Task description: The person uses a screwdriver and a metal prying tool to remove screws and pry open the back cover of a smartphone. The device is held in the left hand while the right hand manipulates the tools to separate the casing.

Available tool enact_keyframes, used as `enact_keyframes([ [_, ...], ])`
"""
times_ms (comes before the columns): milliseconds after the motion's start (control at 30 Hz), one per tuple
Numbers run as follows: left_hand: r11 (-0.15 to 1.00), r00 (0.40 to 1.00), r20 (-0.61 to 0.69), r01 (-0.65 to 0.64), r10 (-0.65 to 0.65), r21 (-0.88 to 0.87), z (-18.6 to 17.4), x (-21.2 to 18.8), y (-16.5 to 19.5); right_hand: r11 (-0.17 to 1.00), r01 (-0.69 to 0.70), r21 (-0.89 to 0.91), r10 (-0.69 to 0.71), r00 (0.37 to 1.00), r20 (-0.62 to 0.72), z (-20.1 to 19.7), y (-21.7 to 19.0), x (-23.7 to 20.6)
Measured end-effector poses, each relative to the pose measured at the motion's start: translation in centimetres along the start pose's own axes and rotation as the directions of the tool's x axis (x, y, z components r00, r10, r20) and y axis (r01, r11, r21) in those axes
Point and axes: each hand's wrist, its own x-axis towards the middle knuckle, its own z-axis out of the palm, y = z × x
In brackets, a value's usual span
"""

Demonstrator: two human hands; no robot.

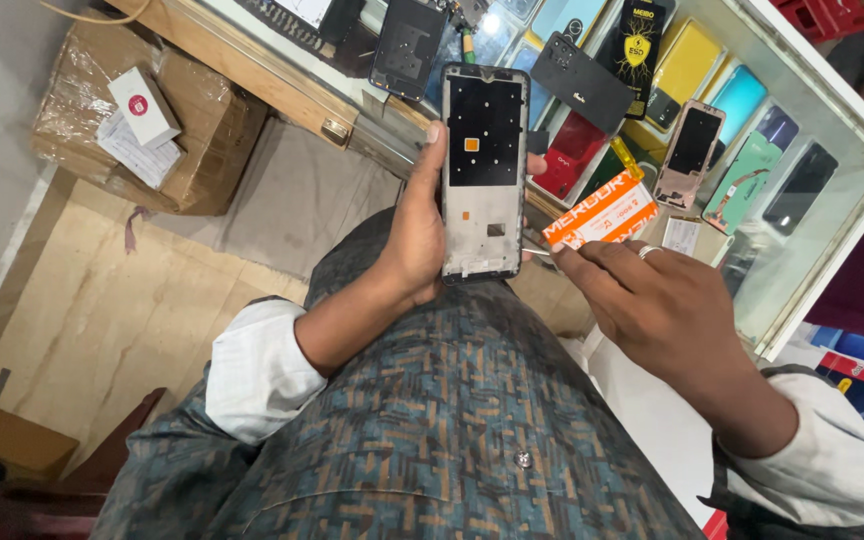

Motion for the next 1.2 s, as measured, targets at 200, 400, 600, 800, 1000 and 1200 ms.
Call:
enact_keyframes([
  [200, 0.992, 0.998, -0.056, -0.010, 0.017, 0.124, 0.2, -0.5, -0.6, 0.996, 0.027, -0.090, -0.016, 0.992, 0.122, -0.1, -0.8, -0.4],
  [400, 0.991, 0.998, -0.044, -0.032, 0.038, 0.132, 0.3, -0.6, -1.0, 0.982, 0.082, -0.168, -0.060, 0.989, 0.136, -0.7, -1.3, 0.0],
  [600, 0.975, 0.992, -0.010, -0.122, 0.126, 0.183, 0.3, -0.8, -1.4, 0.978, 0.100, -0.182, -0.073, 0.986, 0.149, -0.9, -1.9, 0.4],
  [800, 0.969, 0.989, -0.027, -0.134, 0.143, 0.209, 0.3, -0.9, -1.7, 0.969, 0.099, -0.224, -0.032, 0.958, 0.286, -0.8, -2.4, 0.7],
  [1000, 0.958, 0.983, -0.023, -0.174, 0.184, 0.229, 0.4, -1.0, -1.7, 0.966, 0.093, -0.240, -0.012, 0.949, 0.316, -1.0, -2.7, 1.1],
  [1200, 0.955, 0.977, -0.026, -0.203, 0.214, 0.215, 0.5, -0.6, -1.6, 0.964, 0.118, -0.237, -0.035, 0.944, 0.329, -1.3, -2.5, 1.7],
])
